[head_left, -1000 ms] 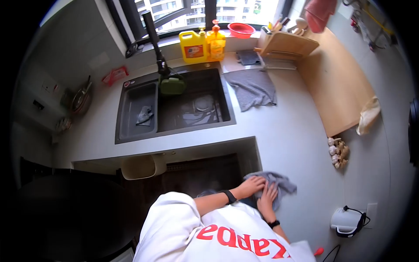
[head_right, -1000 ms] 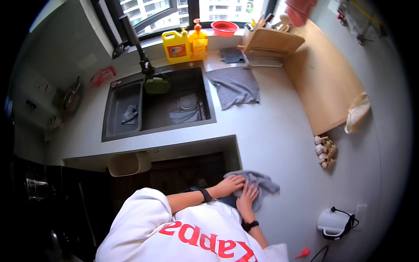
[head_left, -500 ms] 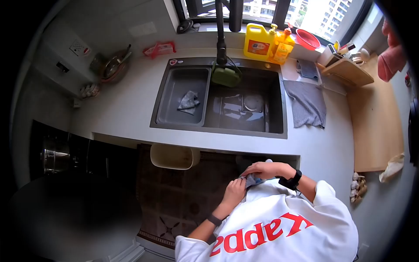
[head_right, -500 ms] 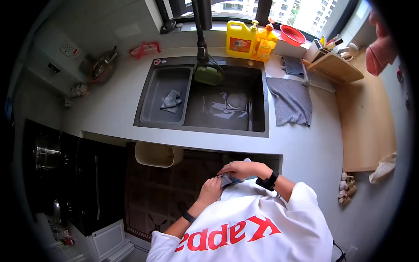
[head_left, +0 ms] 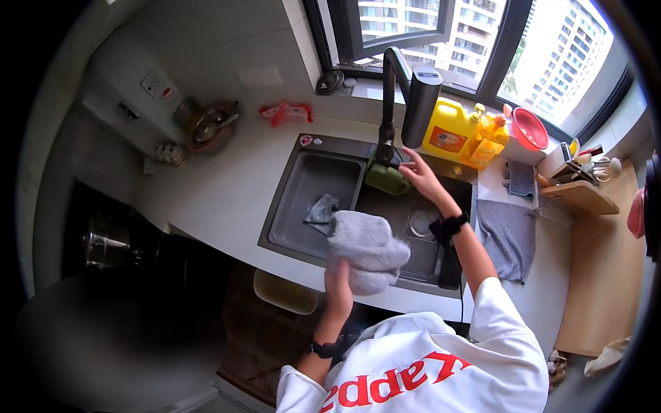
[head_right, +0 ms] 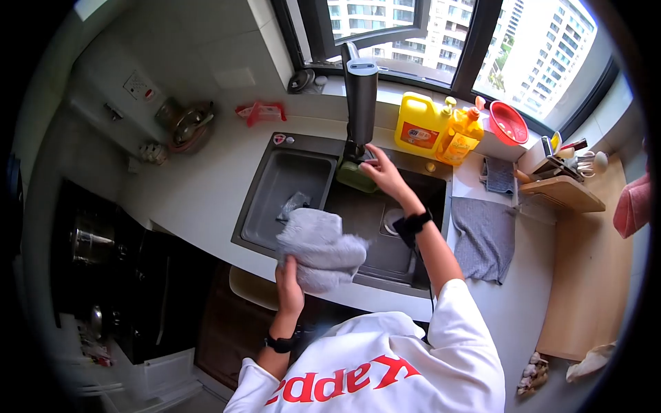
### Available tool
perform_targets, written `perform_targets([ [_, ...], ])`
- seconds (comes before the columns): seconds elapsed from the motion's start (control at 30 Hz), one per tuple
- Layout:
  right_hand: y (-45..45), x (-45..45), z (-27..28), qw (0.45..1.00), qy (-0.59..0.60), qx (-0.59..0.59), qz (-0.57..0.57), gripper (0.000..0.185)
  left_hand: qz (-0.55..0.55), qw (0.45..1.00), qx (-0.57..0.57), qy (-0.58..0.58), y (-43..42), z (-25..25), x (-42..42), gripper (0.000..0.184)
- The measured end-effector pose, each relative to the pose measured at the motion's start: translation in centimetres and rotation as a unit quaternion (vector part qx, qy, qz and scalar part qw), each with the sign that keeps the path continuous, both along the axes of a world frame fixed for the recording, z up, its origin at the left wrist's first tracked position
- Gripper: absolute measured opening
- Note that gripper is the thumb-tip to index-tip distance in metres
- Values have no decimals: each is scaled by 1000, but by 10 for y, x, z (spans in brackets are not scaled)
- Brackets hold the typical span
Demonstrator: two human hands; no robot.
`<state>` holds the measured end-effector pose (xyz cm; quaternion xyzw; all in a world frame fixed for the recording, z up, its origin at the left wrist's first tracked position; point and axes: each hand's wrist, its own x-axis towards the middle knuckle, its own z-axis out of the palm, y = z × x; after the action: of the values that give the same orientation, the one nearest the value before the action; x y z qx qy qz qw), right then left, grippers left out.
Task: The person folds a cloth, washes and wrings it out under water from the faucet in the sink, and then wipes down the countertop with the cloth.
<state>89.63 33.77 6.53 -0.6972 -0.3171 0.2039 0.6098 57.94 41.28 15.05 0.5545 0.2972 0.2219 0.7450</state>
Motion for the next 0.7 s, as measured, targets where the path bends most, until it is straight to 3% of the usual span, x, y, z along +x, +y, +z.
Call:
perform_targets([
  [0.07,15,21,-8,998,1,-55,-10,53,17,992,-82,-92,16,1,20,50],
  [0.13,31,36,-18,994,0,-109,23,49,-1,994,-76,-80,31,-9,35,53],
  [0.2,41,44,-27,996,-2,-79,45,44,-30,995,-60,-69,49,-27,51,53],
  [0.3,39,29,0,996,1,-76,39,42,-115,989,-79,-50,70,-41,77,56],
  [0.53,49,39,-45,985,-155,-74,10,34,-160,984,-84,-4,76,-69,97,52],
  [0.57,46,43,-48,986,-118,-112,21,33,-154,984,-85,4,75,-71,96,52],
  [0.7,22,40,-49,999,4,12,-47,26,-205,969,-135,29,76,-83,98,47],
])
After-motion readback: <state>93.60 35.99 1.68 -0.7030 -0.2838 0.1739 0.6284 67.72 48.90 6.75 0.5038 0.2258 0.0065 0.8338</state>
